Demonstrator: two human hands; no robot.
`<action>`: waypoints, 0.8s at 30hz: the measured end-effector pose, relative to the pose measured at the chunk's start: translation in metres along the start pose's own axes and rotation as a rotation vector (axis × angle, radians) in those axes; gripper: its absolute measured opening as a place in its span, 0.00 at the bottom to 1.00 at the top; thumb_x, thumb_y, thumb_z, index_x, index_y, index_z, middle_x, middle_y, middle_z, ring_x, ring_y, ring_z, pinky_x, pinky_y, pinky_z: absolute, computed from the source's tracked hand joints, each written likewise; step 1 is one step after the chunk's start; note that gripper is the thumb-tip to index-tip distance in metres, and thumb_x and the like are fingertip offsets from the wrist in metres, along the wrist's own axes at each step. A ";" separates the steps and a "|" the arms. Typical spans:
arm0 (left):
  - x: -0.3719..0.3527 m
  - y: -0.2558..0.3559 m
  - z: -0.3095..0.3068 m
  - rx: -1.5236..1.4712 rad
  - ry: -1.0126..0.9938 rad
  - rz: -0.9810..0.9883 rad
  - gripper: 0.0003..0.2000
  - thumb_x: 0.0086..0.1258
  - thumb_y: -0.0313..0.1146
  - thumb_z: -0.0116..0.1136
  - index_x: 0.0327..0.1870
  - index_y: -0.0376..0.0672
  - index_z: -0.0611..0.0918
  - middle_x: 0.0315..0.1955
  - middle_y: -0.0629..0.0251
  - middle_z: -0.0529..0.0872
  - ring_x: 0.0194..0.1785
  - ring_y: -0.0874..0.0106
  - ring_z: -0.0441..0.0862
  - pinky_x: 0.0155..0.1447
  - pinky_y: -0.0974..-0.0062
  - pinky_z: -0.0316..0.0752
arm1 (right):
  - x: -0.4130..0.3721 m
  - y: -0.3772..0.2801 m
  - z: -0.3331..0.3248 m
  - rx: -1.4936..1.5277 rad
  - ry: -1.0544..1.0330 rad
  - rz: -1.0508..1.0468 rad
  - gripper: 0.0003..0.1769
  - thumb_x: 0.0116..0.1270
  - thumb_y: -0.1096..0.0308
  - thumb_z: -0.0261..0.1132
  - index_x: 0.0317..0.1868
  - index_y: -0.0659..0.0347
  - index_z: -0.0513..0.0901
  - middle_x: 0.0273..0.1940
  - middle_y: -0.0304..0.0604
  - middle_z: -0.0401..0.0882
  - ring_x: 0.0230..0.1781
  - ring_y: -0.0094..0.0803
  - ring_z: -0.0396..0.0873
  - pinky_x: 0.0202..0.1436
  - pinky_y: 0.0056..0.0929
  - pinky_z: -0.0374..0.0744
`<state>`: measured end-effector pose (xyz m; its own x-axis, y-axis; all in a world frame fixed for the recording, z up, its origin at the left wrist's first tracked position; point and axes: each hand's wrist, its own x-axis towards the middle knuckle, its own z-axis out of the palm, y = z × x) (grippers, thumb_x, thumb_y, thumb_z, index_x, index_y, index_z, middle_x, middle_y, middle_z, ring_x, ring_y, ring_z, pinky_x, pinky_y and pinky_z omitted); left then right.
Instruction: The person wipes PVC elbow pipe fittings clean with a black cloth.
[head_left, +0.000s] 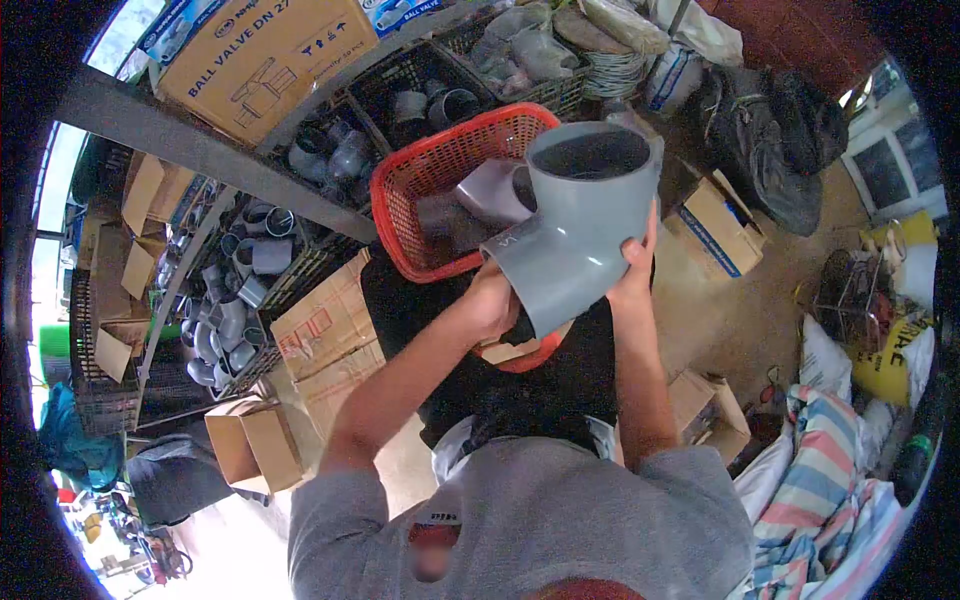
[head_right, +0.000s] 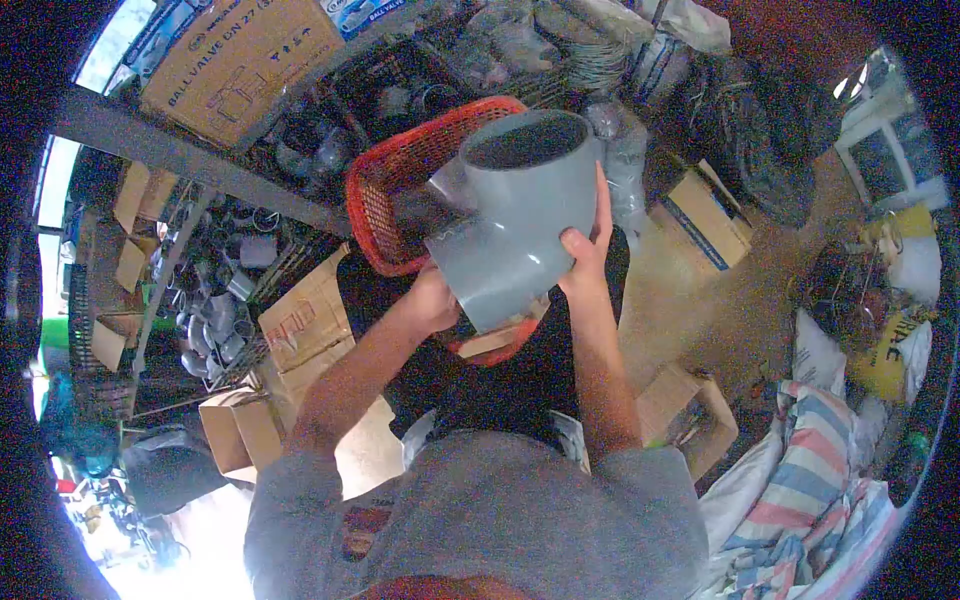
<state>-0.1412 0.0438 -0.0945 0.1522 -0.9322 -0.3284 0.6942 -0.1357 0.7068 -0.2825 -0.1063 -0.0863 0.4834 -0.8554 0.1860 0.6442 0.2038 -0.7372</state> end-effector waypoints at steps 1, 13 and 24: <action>-0.003 -0.001 -0.004 0.001 -0.001 -0.001 0.23 0.78 0.44 0.57 0.69 0.44 0.76 0.64 0.55 0.81 0.67 0.57 0.78 0.72 0.56 0.71 | -0.003 0.004 -0.003 -0.026 -0.006 -0.026 0.66 0.46 0.49 0.81 0.81 0.63 0.56 0.73 0.50 0.67 0.72 0.43 0.69 0.74 0.43 0.69; -0.013 0.014 0.005 1.424 -0.607 0.725 0.21 0.68 0.33 0.65 0.63 0.45 0.82 0.61 0.53 0.82 0.65 0.55 0.79 0.71 0.58 0.72 | -0.038 -0.045 0.019 -0.500 -0.154 -0.515 0.79 0.34 0.36 0.85 0.78 0.72 0.53 0.74 0.64 0.63 0.74 0.54 0.66 0.79 0.53 0.61; -0.085 -0.039 -0.005 1.241 -0.560 0.542 0.20 0.67 0.32 0.66 0.61 0.44 0.83 0.60 0.53 0.83 0.64 0.55 0.80 0.70 0.58 0.72 | -0.063 -0.046 -0.011 -0.122 -0.259 -0.248 0.71 0.37 0.33 0.78 0.74 0.75 0.62 0.70 0.70 0.68 0.71 0.61 0.69 0.77 0.56 0.65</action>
<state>-0.1774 0.1299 -0.0969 -0.2968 -0.9284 0.2233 -0.4398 0.3405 0.8311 -0.3486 -0.0672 -0.0707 0.4652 -0.7199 0.5151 0.6925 -0.0664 -0.7183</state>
